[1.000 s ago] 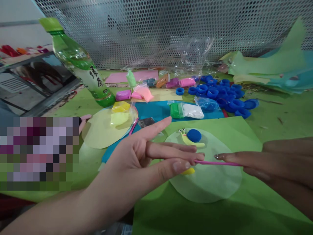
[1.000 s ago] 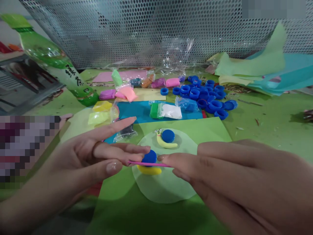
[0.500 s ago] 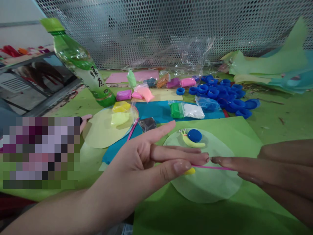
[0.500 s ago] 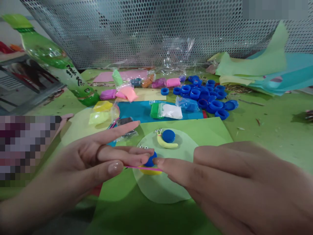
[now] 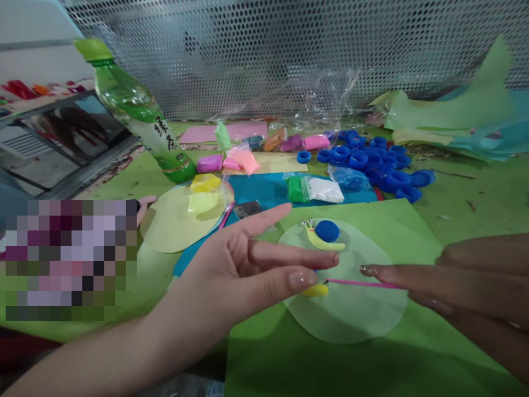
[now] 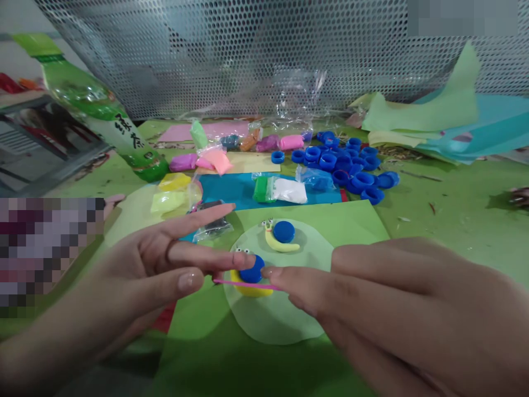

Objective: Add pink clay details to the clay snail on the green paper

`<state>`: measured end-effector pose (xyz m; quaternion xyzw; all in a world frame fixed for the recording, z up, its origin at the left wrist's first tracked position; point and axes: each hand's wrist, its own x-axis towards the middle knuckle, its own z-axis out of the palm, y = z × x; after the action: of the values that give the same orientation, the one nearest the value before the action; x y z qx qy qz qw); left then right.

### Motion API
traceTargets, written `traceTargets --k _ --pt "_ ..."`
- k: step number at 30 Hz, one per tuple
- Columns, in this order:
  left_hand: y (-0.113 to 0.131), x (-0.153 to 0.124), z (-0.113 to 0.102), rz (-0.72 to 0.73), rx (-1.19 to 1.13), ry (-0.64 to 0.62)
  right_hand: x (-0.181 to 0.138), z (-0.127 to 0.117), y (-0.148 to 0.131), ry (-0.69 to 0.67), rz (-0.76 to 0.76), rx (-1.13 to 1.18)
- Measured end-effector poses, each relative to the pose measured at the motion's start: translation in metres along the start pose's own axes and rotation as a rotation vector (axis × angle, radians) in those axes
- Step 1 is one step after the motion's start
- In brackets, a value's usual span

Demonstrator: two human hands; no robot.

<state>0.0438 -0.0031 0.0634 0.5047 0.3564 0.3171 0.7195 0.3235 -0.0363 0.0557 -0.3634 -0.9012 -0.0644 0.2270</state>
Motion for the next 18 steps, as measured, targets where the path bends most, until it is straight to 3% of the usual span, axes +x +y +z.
traceTargets --k 4,9,18 --pt "0.003 0.003 0.007 0.111 -0.244 0.038 0.016 -0.001 -0.008 0.074 -0.003 0.076" --pt "0.005 0.001 0.009 0.290 0.061 0.235 0.031 0.005 -0.016 0.071 -0.014 0.269" --pt "0.005 0.001 0.019 0.285 0.107 0.341 0.037 0.003 -0.017 0.154 -0.040 0.410"
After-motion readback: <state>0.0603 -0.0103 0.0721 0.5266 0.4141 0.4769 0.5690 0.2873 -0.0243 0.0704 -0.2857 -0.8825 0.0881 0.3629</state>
